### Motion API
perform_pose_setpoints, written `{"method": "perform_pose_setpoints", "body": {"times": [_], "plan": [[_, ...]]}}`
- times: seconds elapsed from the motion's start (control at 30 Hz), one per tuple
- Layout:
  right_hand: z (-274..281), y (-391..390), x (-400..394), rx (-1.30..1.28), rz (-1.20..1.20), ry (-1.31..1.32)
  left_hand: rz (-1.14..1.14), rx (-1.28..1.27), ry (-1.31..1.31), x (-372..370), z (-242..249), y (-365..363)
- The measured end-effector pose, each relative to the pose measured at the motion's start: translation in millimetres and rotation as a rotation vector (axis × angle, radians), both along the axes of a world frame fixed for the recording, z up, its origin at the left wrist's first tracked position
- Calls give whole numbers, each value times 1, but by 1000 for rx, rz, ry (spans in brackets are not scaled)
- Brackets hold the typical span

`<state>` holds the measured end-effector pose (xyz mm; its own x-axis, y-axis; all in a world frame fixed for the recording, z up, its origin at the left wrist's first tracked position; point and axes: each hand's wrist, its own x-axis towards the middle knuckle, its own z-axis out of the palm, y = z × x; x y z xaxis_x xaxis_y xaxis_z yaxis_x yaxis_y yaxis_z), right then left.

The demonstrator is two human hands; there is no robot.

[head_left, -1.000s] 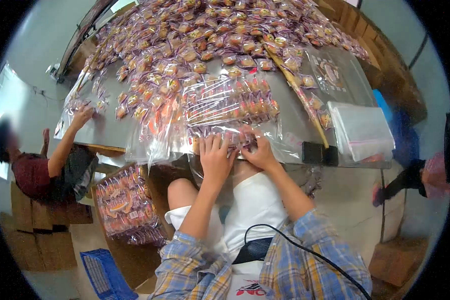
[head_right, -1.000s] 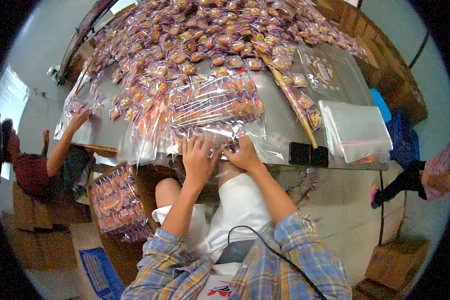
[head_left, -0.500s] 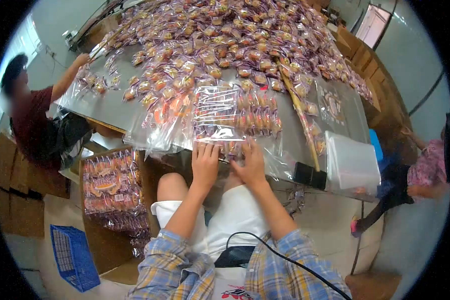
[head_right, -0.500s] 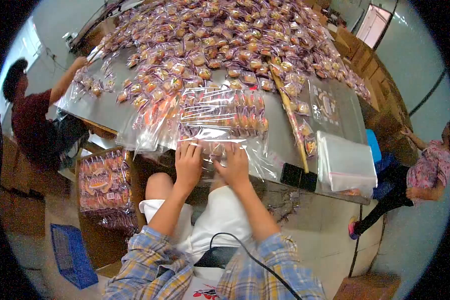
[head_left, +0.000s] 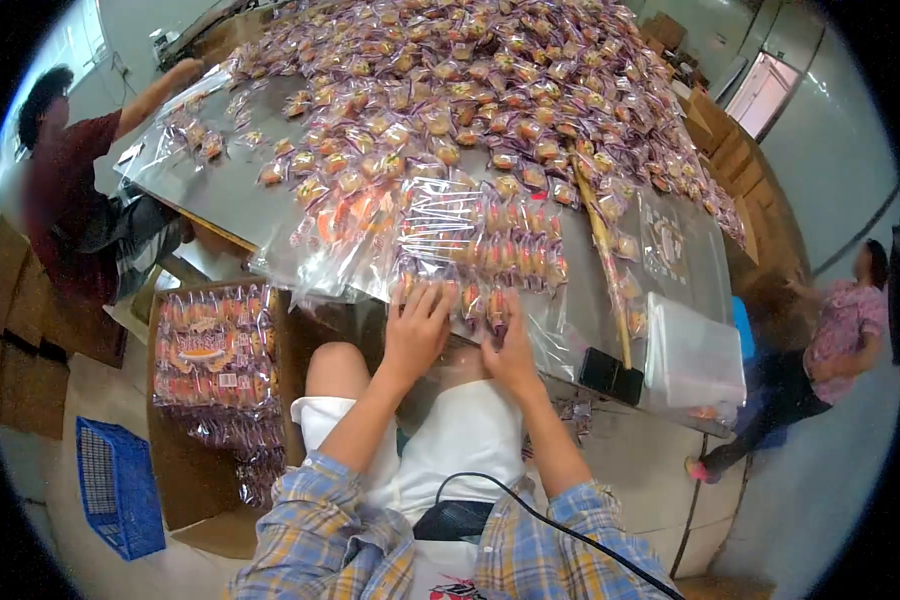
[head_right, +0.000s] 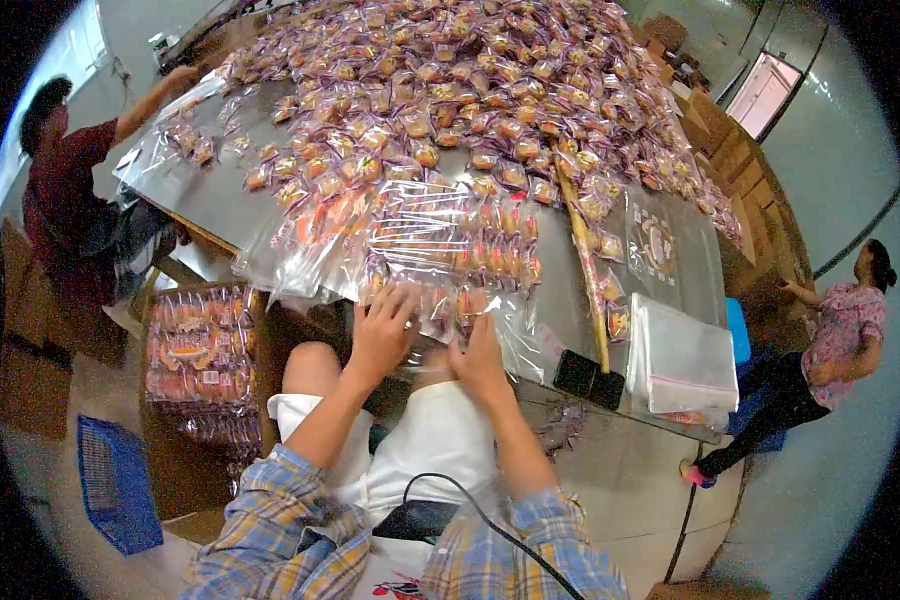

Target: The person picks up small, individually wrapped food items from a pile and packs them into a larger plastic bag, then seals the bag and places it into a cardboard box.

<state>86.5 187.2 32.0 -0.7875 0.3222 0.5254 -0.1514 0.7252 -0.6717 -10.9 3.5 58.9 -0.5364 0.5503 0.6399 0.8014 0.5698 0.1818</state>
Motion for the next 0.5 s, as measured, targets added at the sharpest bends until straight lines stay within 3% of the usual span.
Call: {"method": "perform_pose_setpoints", "body": {"times": [0.07,0.17,0.27,0.37,0.5], "plan": [[-3,10,5,-4,1,-45,17,-37,-3,-8,-8,1],[5,19,9,308,-45,-188,-37,-149,-146,-7,5,-10],[7,14,3,225,-93,-127,-19,-154,-13,-5,18,-10],[-7,14,-10,-24,-37,39,52,-140,3,-16,-7,-9],[-1,13,-4,138,-50,-35,118,-48,34,-13,-4,-3]]}}
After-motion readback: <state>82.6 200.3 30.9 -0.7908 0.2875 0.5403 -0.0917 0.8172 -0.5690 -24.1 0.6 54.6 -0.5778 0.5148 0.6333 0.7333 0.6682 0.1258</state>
